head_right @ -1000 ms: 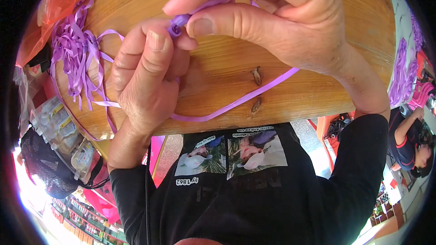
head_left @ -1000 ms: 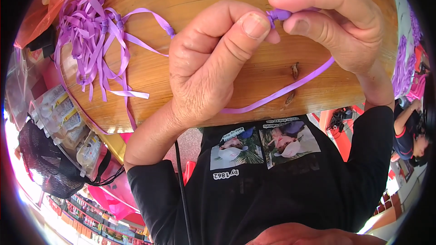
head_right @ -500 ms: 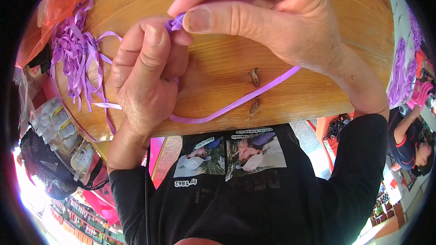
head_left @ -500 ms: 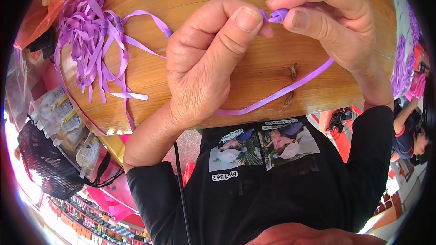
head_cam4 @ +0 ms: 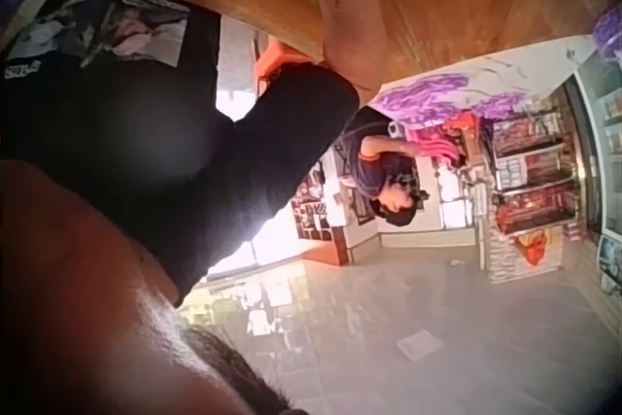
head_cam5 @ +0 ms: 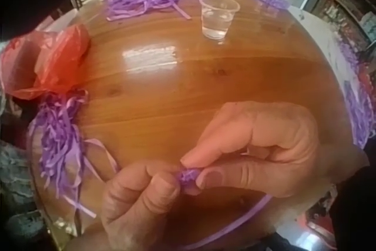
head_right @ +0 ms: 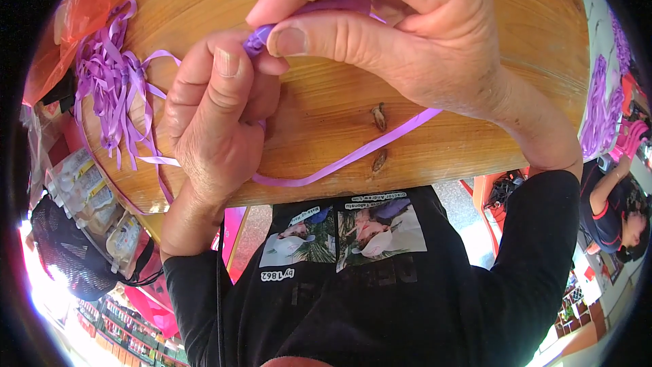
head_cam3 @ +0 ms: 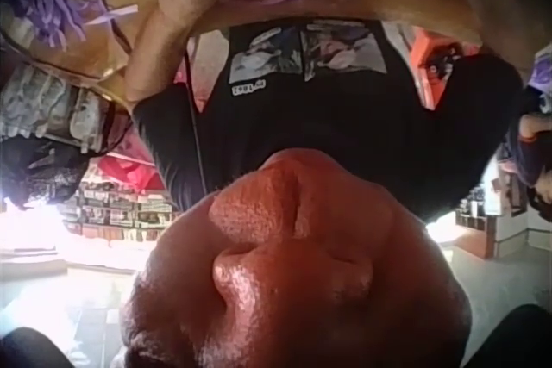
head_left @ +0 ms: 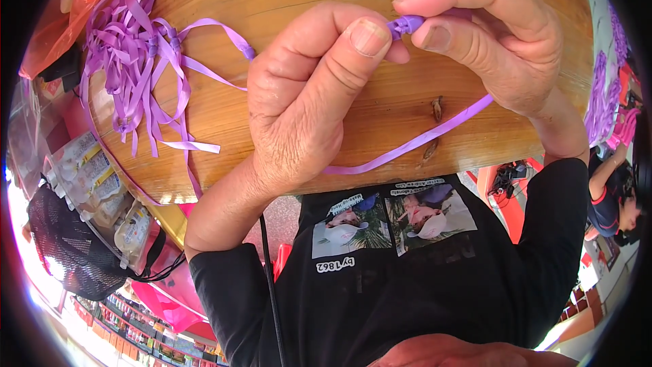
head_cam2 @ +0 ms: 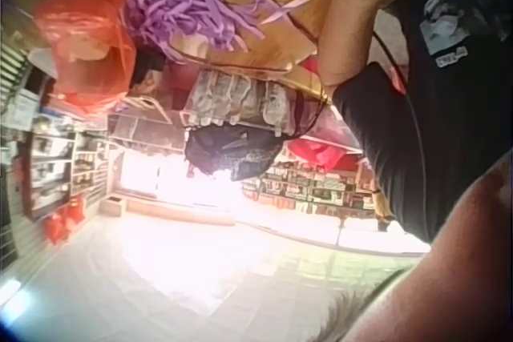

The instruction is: Braiding or tying knots into thin purple plastic ribbons at an assembly table.

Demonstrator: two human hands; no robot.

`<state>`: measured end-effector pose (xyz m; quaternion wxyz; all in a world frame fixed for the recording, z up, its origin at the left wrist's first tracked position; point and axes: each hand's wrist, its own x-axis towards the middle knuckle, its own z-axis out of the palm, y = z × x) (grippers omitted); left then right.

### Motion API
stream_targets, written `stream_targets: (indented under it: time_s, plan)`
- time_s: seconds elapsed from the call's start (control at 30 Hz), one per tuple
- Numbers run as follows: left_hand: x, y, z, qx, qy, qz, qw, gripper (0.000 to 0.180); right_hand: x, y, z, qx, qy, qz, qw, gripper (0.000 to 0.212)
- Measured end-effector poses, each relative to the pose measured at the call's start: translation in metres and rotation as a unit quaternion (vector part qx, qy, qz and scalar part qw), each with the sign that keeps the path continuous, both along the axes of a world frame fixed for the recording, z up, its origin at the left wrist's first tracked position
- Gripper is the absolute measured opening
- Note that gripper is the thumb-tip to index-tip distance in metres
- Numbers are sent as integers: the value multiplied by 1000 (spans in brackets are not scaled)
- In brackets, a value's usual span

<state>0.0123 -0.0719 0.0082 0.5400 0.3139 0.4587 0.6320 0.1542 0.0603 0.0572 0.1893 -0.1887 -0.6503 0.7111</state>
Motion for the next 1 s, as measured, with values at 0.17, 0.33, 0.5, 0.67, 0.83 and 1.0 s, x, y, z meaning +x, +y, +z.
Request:
stream_targets:
  time_s: [0.17, 0.33, 0.5, 0.67, 0.83, 1.0]
  plan:
    - [-1, 1, -3, 26, -5, -14, 1000, 23, 0, 2, -1, 363, -64, 76, 927, 19]
    - [-1, 1, -7, 43, 19, -22, 999, 20, 3, -1, -6, 379, -15, 28, 925, 18]
    - [-2, 0, -6, 66, 143, -4, 988, 17, 4, -6, 2, 419, -47, 25, 907, 18]
    - [-3, 7, -11, 155, 283, 18, 946, 14, 7, -11, 21, 472, -111, 30, 874, 16]
    - [0, 3, -5, 91, 217, 0, 972, 14, 5, -7, 19, 501, -97, 28, 860, 16]
    - [-2, 0, -9, 61, 81, -6, 995, 19, 1, -4, -3, 428, -36, 33, 902, 18]
